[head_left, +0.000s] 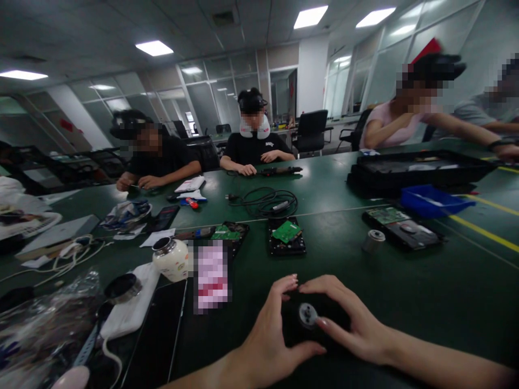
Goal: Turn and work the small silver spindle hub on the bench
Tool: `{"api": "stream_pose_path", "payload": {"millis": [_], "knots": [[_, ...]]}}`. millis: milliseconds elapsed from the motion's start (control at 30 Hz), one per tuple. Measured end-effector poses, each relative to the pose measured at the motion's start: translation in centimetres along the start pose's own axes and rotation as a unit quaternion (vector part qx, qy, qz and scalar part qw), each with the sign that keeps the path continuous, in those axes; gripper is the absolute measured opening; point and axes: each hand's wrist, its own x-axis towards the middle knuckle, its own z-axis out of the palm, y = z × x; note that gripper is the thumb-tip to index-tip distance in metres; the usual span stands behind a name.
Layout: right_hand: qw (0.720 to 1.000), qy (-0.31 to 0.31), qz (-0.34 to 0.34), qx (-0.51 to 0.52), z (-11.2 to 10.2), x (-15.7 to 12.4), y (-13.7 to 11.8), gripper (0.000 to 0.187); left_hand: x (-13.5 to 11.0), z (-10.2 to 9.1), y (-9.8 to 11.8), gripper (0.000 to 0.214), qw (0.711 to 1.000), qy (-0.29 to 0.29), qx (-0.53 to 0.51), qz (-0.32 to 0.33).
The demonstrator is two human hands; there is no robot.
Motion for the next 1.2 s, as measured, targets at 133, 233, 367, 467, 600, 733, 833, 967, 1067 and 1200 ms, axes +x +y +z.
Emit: {"api": "stream_pose_path", "payload": {"millis": [133, 233, 367, 467, 600, 733, 833, 967, 1067, 1200], "knots": [[1.000, -0.012, 0.015, -0.004, 0.2, 0.1, -0.3, 0.025, 0.4, 0.2, -0.7, 0.088, 0.996, -0.029, -0.050, -0.065], [0.998, -0.007, 0.057, -0.008, 0.3, 0.7, -0.8, 0.014, 0.6, 0.2, -0.7, 0.086, 0.994, -0.044, -0.079, -0.068], [0.996, -0.011, 0.087, -0.004, -1.0, 1.9, -1.6, 0.011, 0.5, 0.2, -1.0, 0.085, 0.993, -0.039, -0.080, -0.075], [0.995, 0.022, 0.100, 0.000, -3.3, 2.1, -1.1, 0.015, 0.4, 0.1, -1.0, 0.076, 0.995, -0.036, -0.057, -0.073], [0.987, 0.054, 0.132, -0.073, -6.1, 0.7, 1.8, 0.023, 0.7, -0.4, -0.4, 0.050, 0.998, -0.048, -0.034, -0.037], [0.980, 0.000, 0.157, -0.118, -6.5, -1.7, 5.0, 0.024, 1.1, -0.5, 0.2, 0.047, 0.995, -0.044, -0.049, -0.076], [0.983, -0.017, 0.144, -0.116, -5.8, -2.7, 6.3, 0.021, 1.3, -0.3, 0.4, 0.046, 0.992, -0.036, -0.056, -0.111], [0.986, -0.020, 0.131, -0.102, -5.4, -2.8, 7.0, 0.016, 1.3, -0.3, 0.4, 0.048, 0.990, -0.035, -0.058, -0.120], [0.988, -0.006, 0.128, -0.088, -5.6, -2.2, 6.1, 0.013, 1.3, -0.4, 0.2, 0.048, 0.992, -0.038, -0.050, -0.110], [0.991, 0.033, 0.122, -0.033, -5.2, -0.3, 2.5, 0.015, 1.0, -0.3, 0.0, 0.048, 0.994, -0.039, -0.044, -0.088]]}}
